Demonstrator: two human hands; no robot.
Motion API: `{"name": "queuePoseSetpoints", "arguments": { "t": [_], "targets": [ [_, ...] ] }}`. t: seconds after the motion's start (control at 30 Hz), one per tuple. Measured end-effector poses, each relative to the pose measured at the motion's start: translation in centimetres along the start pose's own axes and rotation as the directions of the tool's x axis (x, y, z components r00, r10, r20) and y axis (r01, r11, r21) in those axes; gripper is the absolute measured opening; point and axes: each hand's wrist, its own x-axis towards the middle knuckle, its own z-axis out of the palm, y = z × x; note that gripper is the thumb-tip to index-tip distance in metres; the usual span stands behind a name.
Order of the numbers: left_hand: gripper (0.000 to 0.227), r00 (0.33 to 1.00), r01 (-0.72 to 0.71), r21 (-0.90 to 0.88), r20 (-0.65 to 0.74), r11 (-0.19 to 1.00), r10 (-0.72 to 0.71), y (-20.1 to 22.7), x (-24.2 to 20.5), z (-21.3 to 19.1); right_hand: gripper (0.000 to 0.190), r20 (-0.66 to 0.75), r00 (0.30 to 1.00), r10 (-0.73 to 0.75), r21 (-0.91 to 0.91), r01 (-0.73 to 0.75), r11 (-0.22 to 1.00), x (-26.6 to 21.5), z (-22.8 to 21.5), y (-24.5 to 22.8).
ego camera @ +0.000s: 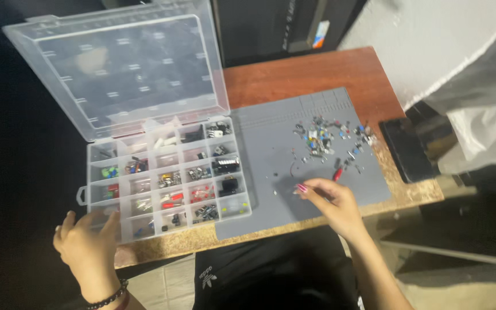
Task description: The person assembles small electronic components by hand on a gray mat, picking parts from a compartmentalized storage box and a loose pile. They repeatedly connect and disconnect tiny pieces, occasionally using a red-handled tool, while organizing components into the box.
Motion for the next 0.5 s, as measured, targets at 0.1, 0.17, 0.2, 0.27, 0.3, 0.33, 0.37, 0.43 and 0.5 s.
{"name": "queuePoseSetpoints", "arguments": {
  "t": [0.1,0.17,0.2,0.27,0.3,0.33,0.37,0.43,0.5],
  "targets": [
    [0.042,0.992,-0.085,-0.024,-0.099,0.996,0.082,-0.1,-0.5,0.0,0.015,-0.061,0.998,-0.026,0.045,0.029,0.999,0.8,-1.4,1.9],
    [0.035,0.981,-0.133,-0.049,-0.15,0.99,0.124,0.7,-1.2,-1.0,0.009,-0.087,0.991,-0.098,-0.02,0.097,0.995,1.7,-3.1,2.1],
    [0.028,0.965,-0.189,-0.07,-0.197,0.98,0.172,1.1,-1.5,-1.5,0.007,-0.118,0.979,-0.167,-0.085,0.157,0.984,2.1,-4.1,2.3],
    [0.033,0.965,-0.181,-0.114,-0.211,0.977,0.154,1.9,-2.3,-2.5,0.012,-0.228,0.959,-0.167,-0.153,0.134,0.979,3.3,-6.0,1.8],
    [0.038,0.965,-0.173,-0.157,-0.226,0.972,0.135,2.3,-2.7,-3.1,0.027,-0.333,0.927,-0.172,-0.217,0.102,0.971,4.0,-7.0,1.6],
    [0.038,0.965,-0.175,-0.155,-0.223,0.972,0.138,2.8,-3.0,-3.4,0.027,-0.335,0.927,-0.168,-0.215,0.098,0.972,4.9,-8.3,3.1],
    [0.042,0.966,-0.16,-0.186,-0.232,0.969,0.115,3.1,-3.2,-3.8,0.02,-0.399,0.88,-0.257,-0.266,0.157,0.951,6.2,-9.6,4.5],
    [0.047,0.965,-0.141,-0.212,-0.249,0.967,0.085,3.2,-3.4,-4.0,0.015,-0.448,0.824,-0.347,-0.315,0.218,0.924,8.1,-10.8,5.4],
    [0.049,0.882,-0.338,-0.155,-0.396,0.928,0.255,2.6,-3.4,-3.5,0.006,-0.454,0.822,-0.344,-0.479,0.101,0.872,9.2,-11.0,4.5]
  ]
}}
